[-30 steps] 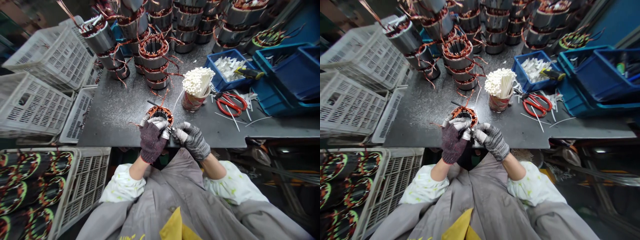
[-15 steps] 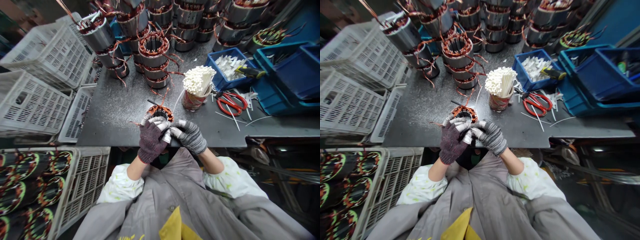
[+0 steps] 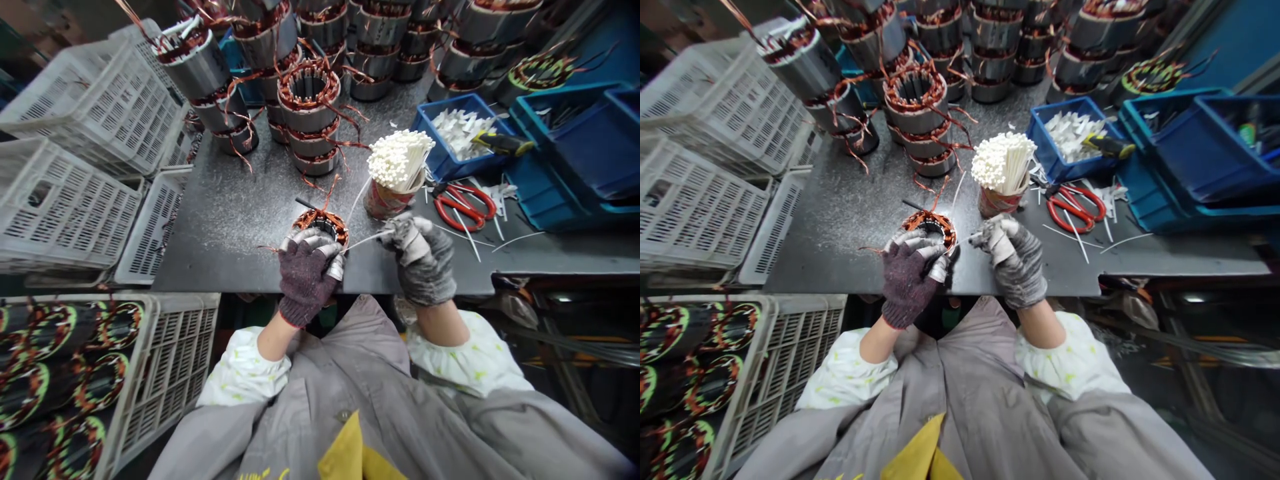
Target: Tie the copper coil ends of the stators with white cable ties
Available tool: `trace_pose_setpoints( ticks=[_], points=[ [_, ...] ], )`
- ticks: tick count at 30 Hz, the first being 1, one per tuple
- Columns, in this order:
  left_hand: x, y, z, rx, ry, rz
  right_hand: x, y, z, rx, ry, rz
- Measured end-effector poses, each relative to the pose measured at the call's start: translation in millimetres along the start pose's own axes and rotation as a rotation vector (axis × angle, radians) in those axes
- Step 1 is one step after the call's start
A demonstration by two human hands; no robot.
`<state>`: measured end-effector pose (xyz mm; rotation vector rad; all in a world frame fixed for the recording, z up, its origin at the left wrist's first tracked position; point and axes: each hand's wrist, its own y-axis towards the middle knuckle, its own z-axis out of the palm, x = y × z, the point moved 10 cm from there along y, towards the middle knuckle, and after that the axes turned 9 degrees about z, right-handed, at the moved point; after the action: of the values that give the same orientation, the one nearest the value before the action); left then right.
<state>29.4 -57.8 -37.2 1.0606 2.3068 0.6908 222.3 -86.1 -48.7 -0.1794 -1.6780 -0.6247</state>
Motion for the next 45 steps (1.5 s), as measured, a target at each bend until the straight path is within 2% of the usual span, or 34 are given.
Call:
trace_pose_setpoints(
  ticks=[2,6,7,9,12,14,17,21,26,29,31,33,34,37,38,39,41,43,45],
  points=[
    [-0.8,-0.7,0.9,0.011,-0.010,0.006,-9.0,1.6,3.9,0.071,-0.094,-0.034],
    [0.0,-3.2,7.6,0.014,0.027,0.012,-2.5,-11.3,50.5,0.411,-0.459,-0.374],
    [0.5,-4.0,10.3,0.010,0.050,0.010,0.0,-13.0,60.3,0.450,-0.519,-0.435],
    [2.3,-5.6,15.4,-0.005,0.092,-0.008,6.1,-8.7,74.5,0.442,-0.610,-0.501],
    [3.8,-7.6,15.1,-0.043,0.129,-0.046,9.4,5.8,87.4,0.394,-0.679,-0.457],
    [-1.2,-7.8,9.3,-0.046,0.126,0.001,9.0,9.4,88.4,0.393,-0.628,-0.390],
    [-8.8,-9.8,-4.1,0.019,0.127,0.146,6.3,0.4,80.9,0.425,-0.424,-0.285],
    [10.3,-12.5,-19.5,0.148,0.175,0.230,-3.4,-21.6,87.7,0.570,-0.298,-0.224],
    [28.4,-4.9,-14.1,0.278,0.022,0.385,-17.5,-4.6,105.1,0.647,-0.165,-0.162],
    [24.4,-2.8,-12.0,0.270,-0.111,0.467,-14.7,5.4,111.1,0.742,-0.057,-0.194],
    [20.6,-5.0,-12.6,0.222,-0.135,0.472,-13.2,8.7,103.0,0.760,0.001,-0.194],
    [17.4,-9.7,-12.3,0.155,-0.067,0.428,-15.9,16.5,80.6,0.676,0.017,-0.164],
    [14.7,-12.7,-11.9,0.119,-0.008,0.401,-20.3,26.1,60.9,0.551,0.001,-0.125],
    [1.3,-19.7,-11.3,0.018,0.173,0.334,-37.2,62.1,-23.5,-0.026,-0.070,0.036],
    [-3.3,-20.4,-11.1,-0.003,0.214,0.318,-40.1,72.5,-46.7,-0.182,-0.084,0.071],
    [-7.2,-20.3,-10.7,-0.012,0.234,0.309,-40.3,84.2,-61.3,-0.281,-0.100,0.081],
    [-12.5,-18.6,-9.4,0.003,0.227,0.322,-35.8,112.5,-67.6,-0.335,-0.156,0.050],
    [-13.8,-17.2,-9.2,0.031,0.210,0.356,-31.3,138.0,-61.0,-0.332,-0.234,0.015],
    [-11.8,-17.2,-9.0,0.056,0.204,0.384,-29.4,152.0,-56.3,-0.328,-0.246,0.001]
  ],
)
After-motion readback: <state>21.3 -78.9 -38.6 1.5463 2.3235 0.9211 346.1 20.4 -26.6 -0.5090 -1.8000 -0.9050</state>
